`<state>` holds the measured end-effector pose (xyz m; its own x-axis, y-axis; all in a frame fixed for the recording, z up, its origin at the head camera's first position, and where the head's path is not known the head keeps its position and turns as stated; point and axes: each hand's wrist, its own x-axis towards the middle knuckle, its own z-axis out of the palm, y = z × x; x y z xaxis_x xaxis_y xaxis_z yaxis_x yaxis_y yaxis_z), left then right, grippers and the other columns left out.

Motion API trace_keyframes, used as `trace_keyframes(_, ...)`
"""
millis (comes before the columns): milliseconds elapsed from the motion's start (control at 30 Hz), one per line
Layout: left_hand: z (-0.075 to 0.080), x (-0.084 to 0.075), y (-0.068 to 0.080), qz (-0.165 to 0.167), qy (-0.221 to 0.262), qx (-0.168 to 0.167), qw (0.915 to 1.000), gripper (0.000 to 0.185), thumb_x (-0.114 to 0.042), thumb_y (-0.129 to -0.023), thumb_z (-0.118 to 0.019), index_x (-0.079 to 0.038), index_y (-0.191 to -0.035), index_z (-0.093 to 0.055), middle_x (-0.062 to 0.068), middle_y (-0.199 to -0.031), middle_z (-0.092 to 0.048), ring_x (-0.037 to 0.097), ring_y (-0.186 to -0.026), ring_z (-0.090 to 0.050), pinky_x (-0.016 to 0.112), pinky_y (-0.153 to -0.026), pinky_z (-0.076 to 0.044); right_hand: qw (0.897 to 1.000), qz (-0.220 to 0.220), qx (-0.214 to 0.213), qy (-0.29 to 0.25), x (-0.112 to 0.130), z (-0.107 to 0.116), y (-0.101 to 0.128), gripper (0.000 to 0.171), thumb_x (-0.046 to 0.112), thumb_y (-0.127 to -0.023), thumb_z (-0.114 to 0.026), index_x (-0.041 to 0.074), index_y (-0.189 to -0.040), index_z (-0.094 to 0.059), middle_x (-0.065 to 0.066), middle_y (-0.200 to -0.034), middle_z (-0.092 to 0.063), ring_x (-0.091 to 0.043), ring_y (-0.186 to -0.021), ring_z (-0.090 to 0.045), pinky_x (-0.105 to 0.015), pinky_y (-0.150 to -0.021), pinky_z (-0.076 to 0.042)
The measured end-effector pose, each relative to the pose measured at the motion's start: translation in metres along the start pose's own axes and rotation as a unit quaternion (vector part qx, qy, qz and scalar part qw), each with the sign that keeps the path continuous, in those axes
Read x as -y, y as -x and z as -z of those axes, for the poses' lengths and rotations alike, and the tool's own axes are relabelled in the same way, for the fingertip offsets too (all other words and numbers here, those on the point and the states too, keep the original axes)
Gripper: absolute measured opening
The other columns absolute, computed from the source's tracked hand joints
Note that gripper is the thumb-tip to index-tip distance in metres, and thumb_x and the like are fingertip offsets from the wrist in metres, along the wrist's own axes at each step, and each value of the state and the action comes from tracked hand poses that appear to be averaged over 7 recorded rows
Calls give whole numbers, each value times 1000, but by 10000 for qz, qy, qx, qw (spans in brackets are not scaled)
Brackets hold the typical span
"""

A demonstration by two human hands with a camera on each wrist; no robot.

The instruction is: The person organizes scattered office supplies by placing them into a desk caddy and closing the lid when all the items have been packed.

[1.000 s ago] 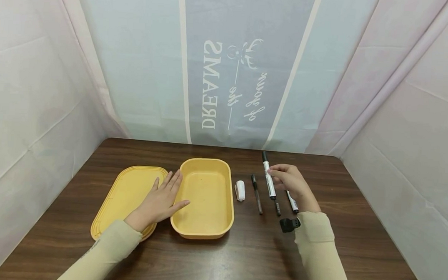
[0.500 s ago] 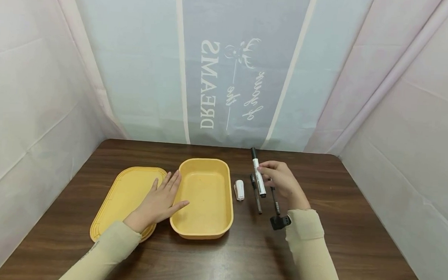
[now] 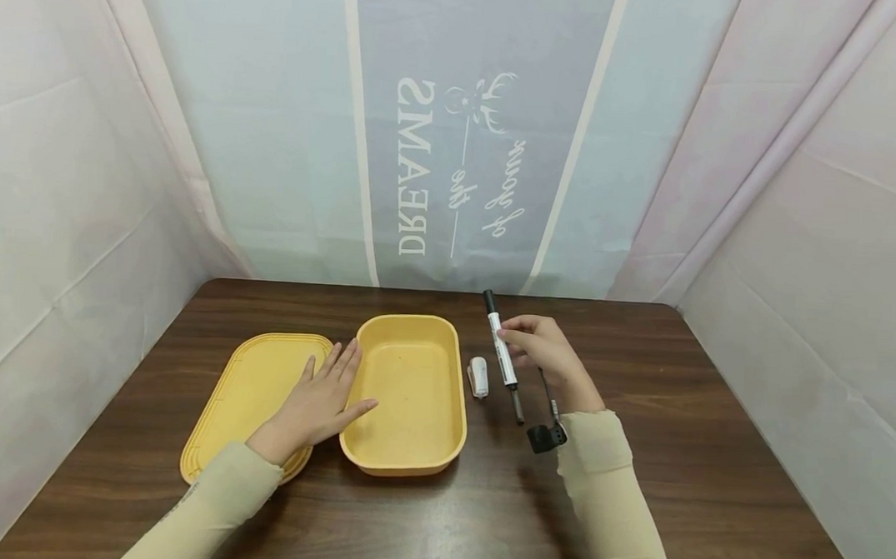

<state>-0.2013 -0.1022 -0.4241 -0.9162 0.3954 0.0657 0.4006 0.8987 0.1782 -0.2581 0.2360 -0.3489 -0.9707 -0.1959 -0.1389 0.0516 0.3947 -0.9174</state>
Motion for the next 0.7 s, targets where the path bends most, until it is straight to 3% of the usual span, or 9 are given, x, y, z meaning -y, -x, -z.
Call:
trace_keyframes(167, -1, 1, 1, 6, -16, -17, 10000, 86, -61, -94, -37, 3, -148, -20, 16, -156, -13, 34, -142, -12, 61, -107, -13, 10000, 32, 46, 48, 1, -7, -2, 40, 20, -94, -58, -10, -121, -53, -5, -92, -59, -14, -80, -56, -31, -68, -52)
trace_keyframes(467, -5, 2, 0, -21, 29, -143, 9999, 85, -59, -94, -40, 3, -148, -21, 16, -155, -15, 35, -141, -15, 61, -107, -13, 9980, 212, 280, -523, 3, -24, -8, 37, 11, -94, -56, -16, -119, -50, -3, -84, -58, -11, -73, -55, -28, -65, -53)
trace_keyframes(700, -7, 3, 2, -38, -63, -91, 9999, 86, -61, -94, -36, 3, -148, -19, 16, -156, -12, 35, -142, -14, 59, -108, -13, 9985, 276, 336, -329, 3, -38, -13, 35, 14, -94, -57, -13, -116, -54, -5, -89, -57, -14, -76, -53, -29, -66, -53)
